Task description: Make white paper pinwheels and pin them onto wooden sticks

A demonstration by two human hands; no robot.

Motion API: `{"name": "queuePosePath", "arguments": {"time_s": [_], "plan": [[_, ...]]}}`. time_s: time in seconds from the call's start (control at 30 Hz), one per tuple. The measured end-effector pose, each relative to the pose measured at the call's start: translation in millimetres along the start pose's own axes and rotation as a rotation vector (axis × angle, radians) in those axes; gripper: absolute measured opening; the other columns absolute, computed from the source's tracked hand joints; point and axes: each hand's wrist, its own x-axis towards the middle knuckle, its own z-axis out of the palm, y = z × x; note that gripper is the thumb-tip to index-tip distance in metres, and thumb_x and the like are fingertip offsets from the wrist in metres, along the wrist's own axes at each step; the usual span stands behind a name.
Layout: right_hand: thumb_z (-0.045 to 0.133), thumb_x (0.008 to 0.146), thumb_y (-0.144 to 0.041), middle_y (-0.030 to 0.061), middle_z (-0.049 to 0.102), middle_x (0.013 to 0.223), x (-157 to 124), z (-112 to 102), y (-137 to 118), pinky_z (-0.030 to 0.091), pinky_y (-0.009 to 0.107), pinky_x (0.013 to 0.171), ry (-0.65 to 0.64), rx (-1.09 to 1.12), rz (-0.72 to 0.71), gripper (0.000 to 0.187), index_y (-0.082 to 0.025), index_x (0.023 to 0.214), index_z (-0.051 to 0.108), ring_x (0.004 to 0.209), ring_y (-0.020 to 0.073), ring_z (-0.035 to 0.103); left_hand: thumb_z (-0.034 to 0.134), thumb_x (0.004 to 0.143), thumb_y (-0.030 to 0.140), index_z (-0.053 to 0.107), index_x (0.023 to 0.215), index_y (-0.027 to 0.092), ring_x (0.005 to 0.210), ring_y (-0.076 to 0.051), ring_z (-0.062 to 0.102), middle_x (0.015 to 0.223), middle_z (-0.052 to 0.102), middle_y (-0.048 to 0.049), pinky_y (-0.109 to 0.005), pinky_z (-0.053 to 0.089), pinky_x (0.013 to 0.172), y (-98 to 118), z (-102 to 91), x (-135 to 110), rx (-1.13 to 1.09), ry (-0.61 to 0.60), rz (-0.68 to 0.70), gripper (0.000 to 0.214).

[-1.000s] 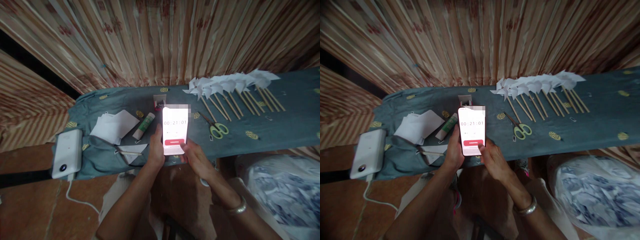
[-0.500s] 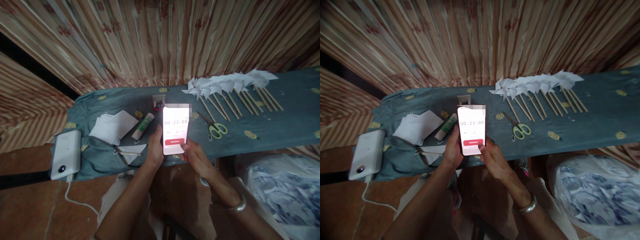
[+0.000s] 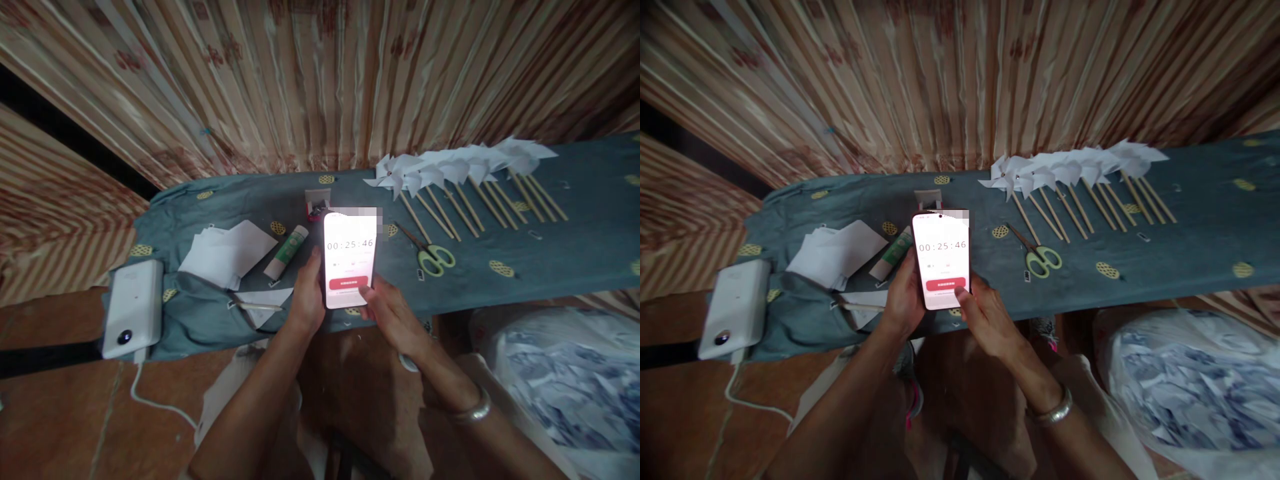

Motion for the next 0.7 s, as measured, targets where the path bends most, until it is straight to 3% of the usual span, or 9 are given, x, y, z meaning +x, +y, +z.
{"name": "queuePosePath", "arguments": {"time_s": [0.43, 0.7], "plan": [[0.035, 0.096, -0.044, -0.0030, 0.049, 0.058, -1.7, 2.6, -4.1, 0.042, 0.030, 0.059, 0.024, -0.069, -0.041, 0.030, -0.023, 0.080, 0.050, 0.054, 0.0161, 0.049, 0.069, 0.072, 0.056, 0.072, 0.093, 0.016, 0.090, -0.026, 0.071, 0.093, 0.076, -0.0047, -0.032, 0.054, 0.078, -2.4, 4.4, 0.0, -0.052, 0.064, 0.034, 0.045], [0.034, 0.097, -0.046, -0.0008, 0.051, 0.058, -1.3, 3.7, -6.1, 0.047, 0.033, 0.062, 0.034, -0.069, -0.054, 0.032, -0.024, 0.084, 0.053, 0.070, 0.0219, 0.060, 0.068, 0.070, 0.058, 0.072, 0.089, 0.017, 0.088, -0.026, 0.071, 0.084, 0.076, -0.0041, -0.032, 0.055, 0.075, -3.1, 4.0, 1.1, -0.020, 0.076, 0.037, 0.045]]}}
